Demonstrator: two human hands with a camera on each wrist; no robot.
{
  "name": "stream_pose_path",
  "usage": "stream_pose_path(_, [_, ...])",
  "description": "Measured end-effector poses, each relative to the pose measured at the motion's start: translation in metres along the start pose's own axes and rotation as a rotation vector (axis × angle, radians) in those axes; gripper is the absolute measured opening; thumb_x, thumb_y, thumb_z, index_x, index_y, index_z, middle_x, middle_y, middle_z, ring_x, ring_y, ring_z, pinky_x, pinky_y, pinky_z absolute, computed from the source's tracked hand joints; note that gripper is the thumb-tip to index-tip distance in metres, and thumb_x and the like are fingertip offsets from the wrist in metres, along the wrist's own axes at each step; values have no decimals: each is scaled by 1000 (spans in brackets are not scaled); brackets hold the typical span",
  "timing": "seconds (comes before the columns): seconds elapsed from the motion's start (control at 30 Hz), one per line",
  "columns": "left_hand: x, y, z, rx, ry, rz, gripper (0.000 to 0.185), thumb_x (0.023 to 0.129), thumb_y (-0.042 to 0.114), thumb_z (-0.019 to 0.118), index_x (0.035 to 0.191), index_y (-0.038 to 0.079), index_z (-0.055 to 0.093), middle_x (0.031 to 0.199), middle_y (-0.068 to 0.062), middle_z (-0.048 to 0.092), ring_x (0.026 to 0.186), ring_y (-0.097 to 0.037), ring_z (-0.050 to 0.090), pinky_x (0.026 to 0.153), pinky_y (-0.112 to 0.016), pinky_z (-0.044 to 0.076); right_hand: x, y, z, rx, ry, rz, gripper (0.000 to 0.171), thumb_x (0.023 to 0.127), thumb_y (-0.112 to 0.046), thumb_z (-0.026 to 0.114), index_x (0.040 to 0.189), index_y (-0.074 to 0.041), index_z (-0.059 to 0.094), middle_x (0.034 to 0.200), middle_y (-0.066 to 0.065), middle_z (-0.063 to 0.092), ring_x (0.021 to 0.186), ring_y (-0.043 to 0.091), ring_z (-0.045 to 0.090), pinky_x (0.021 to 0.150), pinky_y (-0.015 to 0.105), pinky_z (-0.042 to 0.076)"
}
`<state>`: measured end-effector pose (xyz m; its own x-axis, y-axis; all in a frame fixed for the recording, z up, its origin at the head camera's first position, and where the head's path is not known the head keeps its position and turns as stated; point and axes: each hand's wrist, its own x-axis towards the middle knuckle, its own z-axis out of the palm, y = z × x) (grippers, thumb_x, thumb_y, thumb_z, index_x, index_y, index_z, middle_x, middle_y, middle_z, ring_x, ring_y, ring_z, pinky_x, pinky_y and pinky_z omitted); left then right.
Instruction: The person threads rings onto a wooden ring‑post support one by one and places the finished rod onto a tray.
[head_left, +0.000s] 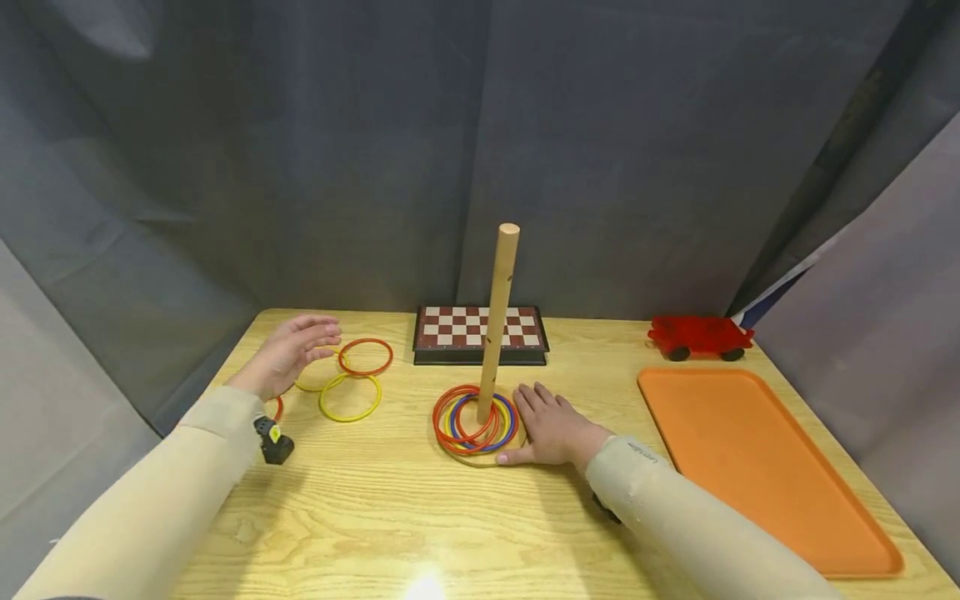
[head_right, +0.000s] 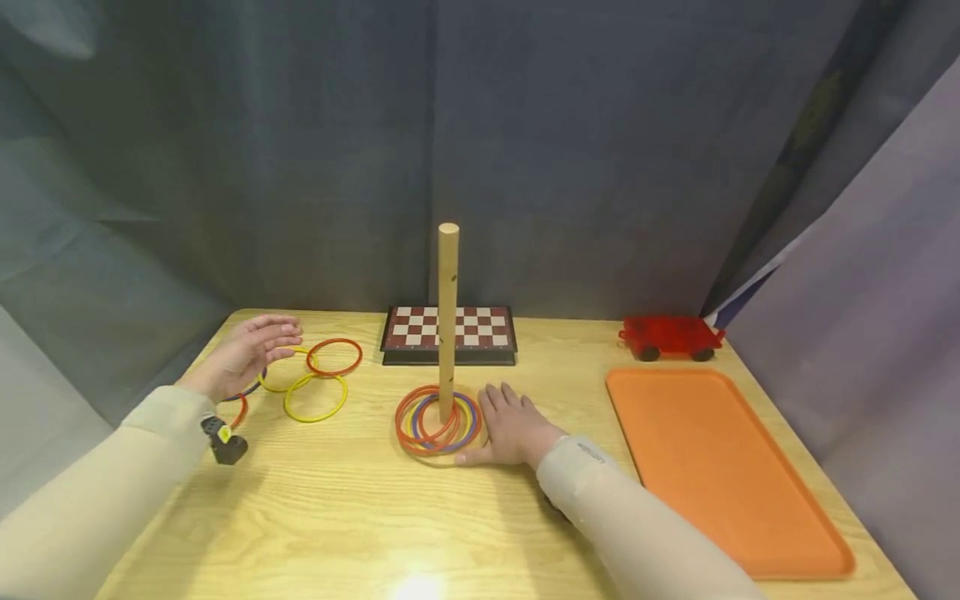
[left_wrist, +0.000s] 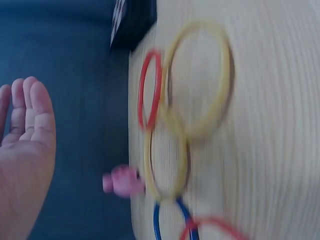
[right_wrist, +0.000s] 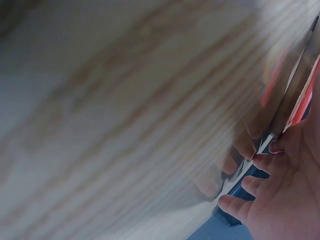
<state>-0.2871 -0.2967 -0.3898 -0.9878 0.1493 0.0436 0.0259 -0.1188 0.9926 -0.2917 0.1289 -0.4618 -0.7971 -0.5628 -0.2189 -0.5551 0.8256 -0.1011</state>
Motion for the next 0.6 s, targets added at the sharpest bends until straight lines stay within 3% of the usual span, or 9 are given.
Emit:
stream_pose_path(0.13, [-16, 6, -37, -16, 38, 16, 19, 106, 7, 57, 107, 21, 70, 106, 9, 71, 99, -10, 64, 87, -23, 55, 0, 0, 0, -1, -3, -1, 117, 88, -80, 58, 161, 4, 23, 167, 24, 22, 153, 45, 18, 118, 65, 27])
stream_pose_path(0.27, [-34, 3, -68, 5, 79, -23, 16, 107, 12, 58, 109, 25, 67, 105, 9, 69, 98, -9, 64, 85, -23, 56, 0, 1, 1, -10, -3, -2, 117, 87, -80, 57, 162, 3, 22, 167, 23, 21, 153, 45, 17, 118, 65, 27])
stream_pose_path(0.47, [-54, -12, -110, 121, 119, -87, 12, 108, 21, 57, 113, 31, 62, 107, 14, 66, 98, -6, 62, 82, -21, 55, 1, 2, 1, -21, -10, 1, 117, 88, -80, 57, 162, 3, 21, 167, 23, 20, 153, 45, 17, 118, 64, 26])
stream_pose_path(0.6, [-66, -26, -131, 127, 155, -124, 15, 108, 20, 57, 110, 33, 64, 105, 16, 65, 96, -6, 63, 80, -23, 55, 2, 3, 2, -23, -11, -3, 117, 88, -80, 56, 162, 3, 22, 167, 23, 21, 153, 45, 18, 118, 64, 27])
